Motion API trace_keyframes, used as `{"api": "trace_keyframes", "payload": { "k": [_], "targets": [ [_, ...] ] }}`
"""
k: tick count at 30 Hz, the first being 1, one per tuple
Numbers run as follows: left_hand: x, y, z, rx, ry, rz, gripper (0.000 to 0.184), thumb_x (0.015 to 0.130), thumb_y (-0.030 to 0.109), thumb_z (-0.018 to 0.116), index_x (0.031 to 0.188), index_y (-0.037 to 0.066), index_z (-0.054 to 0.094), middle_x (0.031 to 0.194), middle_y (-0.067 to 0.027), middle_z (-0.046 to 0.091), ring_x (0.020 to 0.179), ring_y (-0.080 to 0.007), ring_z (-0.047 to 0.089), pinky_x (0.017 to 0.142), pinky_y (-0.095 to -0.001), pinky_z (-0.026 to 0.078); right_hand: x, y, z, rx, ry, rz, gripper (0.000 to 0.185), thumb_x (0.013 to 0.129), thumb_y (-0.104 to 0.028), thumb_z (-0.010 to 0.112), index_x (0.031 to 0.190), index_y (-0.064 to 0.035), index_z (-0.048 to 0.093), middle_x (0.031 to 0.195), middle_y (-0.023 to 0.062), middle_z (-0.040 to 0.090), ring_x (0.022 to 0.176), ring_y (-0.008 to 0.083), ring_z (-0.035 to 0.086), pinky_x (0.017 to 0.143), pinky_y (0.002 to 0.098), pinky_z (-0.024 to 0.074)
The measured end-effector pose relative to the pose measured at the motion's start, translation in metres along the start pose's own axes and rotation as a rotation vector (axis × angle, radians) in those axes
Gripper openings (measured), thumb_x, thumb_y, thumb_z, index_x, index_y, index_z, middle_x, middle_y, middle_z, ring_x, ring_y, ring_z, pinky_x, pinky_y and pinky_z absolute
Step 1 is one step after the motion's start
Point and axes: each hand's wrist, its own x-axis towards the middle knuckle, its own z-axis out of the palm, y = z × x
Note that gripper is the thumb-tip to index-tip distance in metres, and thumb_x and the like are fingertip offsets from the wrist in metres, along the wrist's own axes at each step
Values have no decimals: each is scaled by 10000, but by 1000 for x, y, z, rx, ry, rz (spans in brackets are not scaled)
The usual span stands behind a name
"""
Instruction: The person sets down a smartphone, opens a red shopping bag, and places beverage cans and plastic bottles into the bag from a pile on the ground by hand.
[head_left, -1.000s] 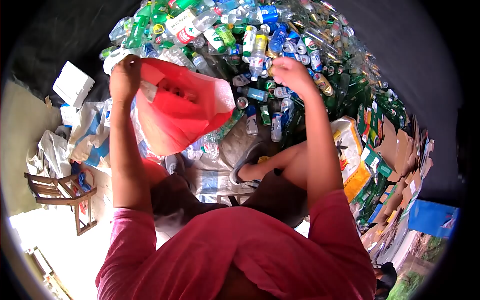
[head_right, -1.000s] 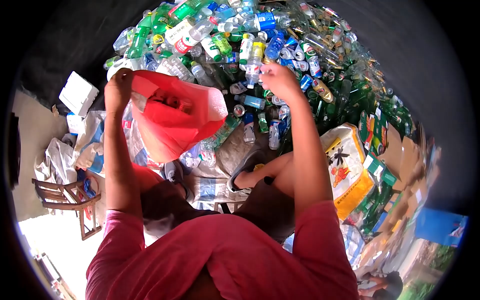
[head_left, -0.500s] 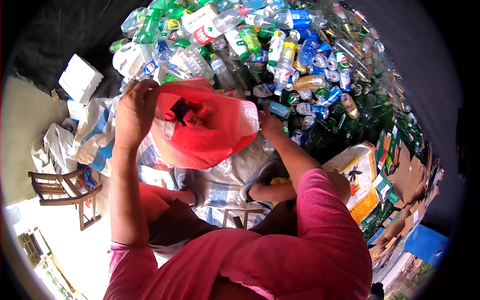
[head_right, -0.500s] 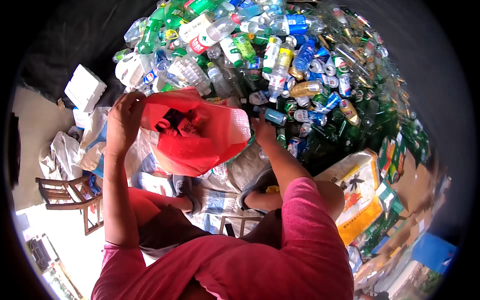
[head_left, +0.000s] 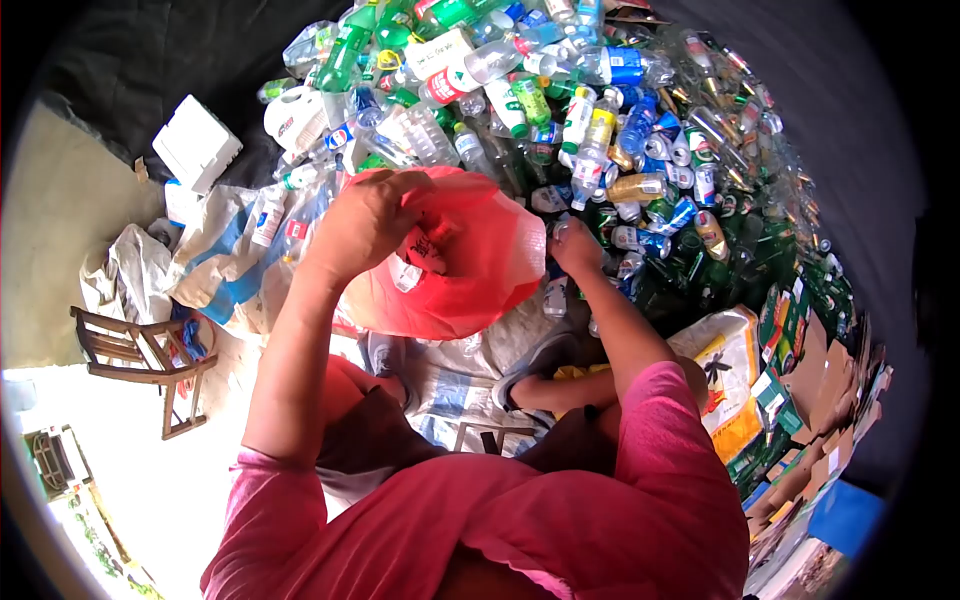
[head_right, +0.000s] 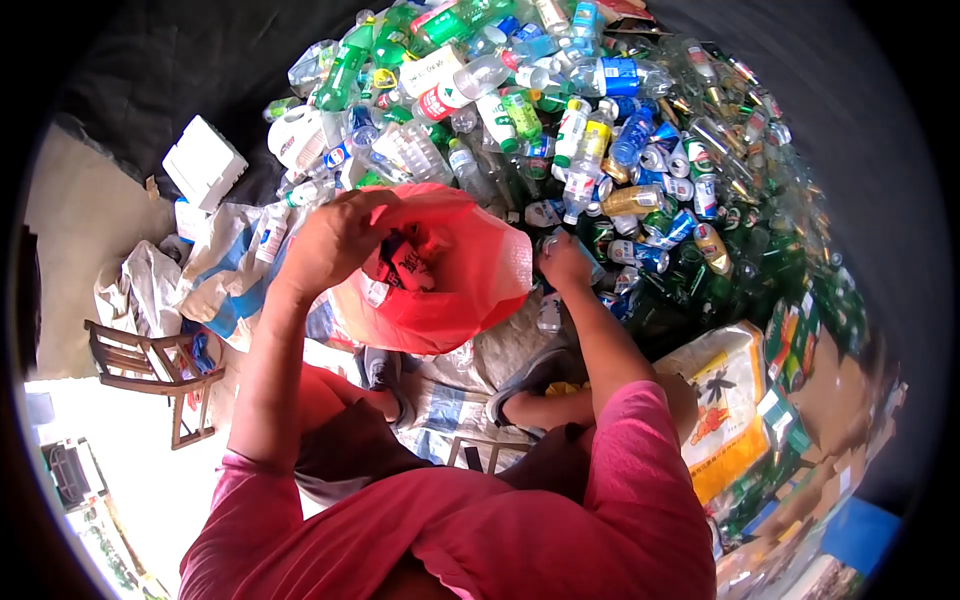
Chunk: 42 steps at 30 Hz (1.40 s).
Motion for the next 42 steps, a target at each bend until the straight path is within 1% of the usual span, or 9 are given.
{"api": "trace_keyframes", "payload": {
  "k": [5,8,10,13,17,20,23,28,42],
  "targets": [
    [-4,13,6,22,-182,23,527,783,100,710,1294,88,584,1126,-178,666,995,-331,664,863,-390,526,-3,-4,-72,237,53,343,607,789,-511,672,1132,-23,557,1093,231,687,1022,415,657,858,510,522],
    [-7,15,10,-39,-139,32,583,754,134,723,1318,108,578,1127,-178,660,997,-324,663,868,-389,530,-13,-4,-90,674,-25,419,547,795,-544,699,1006,-47,614,949,126,695,852,304,689,706,423,538],
    [-9,14,14,-36,-97,20,608,748,148,724,1334,116,565,1139,-174,652,1004,-323,660,873,-394,531,-45,-41,-126,1010,-236,462,438,818,-523,730,943,-123,603,803,-14,599,674,136,632,593,285,494],
    [-11,8,26,-31,-89,-84,723,732,194,729,1411,149,484,1193,-191,619,1054,-347,644,897,-420,528,-66,-67,-118,1263,-487,396,372,839,-494,732,922,-157,599,791,-25,590,727,170,669,610,299,507],
    [-25,25,34,106,-79,-378,826,754,203,718,1485,79,353,1263,-287,580,1075,-406,646,883,-461,550,-80,-116,-93,1158,-705,311,389,827,-497,746,1013,-184,609,827,-46,583,834,178,676,723,339,504],
    [-40,39,34,122,-173,-418,748,798,238,713,1445,57,383,1211,-231,636,1028,-371,676,856,-471,542,-63,-136,-34,1060,-794,292,403,868,-445,710,1176,-199,628,932,-42,638,860,181,680,753,297,502],
    [-46,34,47,163,-73,-292,712,804,226,699,1419,26,401,1164,-227,651,997,-356,687,820,-443,558,-61,-165,-5,1003,-542,-37,426,942,-377,609,1322,-188,567,1130,-10,646,981,183,646,798,292,486],
    [-52,30,33,219,-88,-153,629,808,198,676,1361,-4,453,1099,-218,659,980,-343,681,778,-413,571,-48,-188,-13,885,-181,-228,413,949,-360,603,1313,-167,570,1119,-10,648,974,181,649,795,291,494],
    [-59,29,7,12,-23,-144,399,879,82,524,1274,28,528,1008,-212,677,912,-363,689,712,-438,565,-53,-210,-2,773,-137,-240,380,969,-311,588,1290,-108,578,1089,-10,655,952,174,655,785,290,517]
  ]
}}
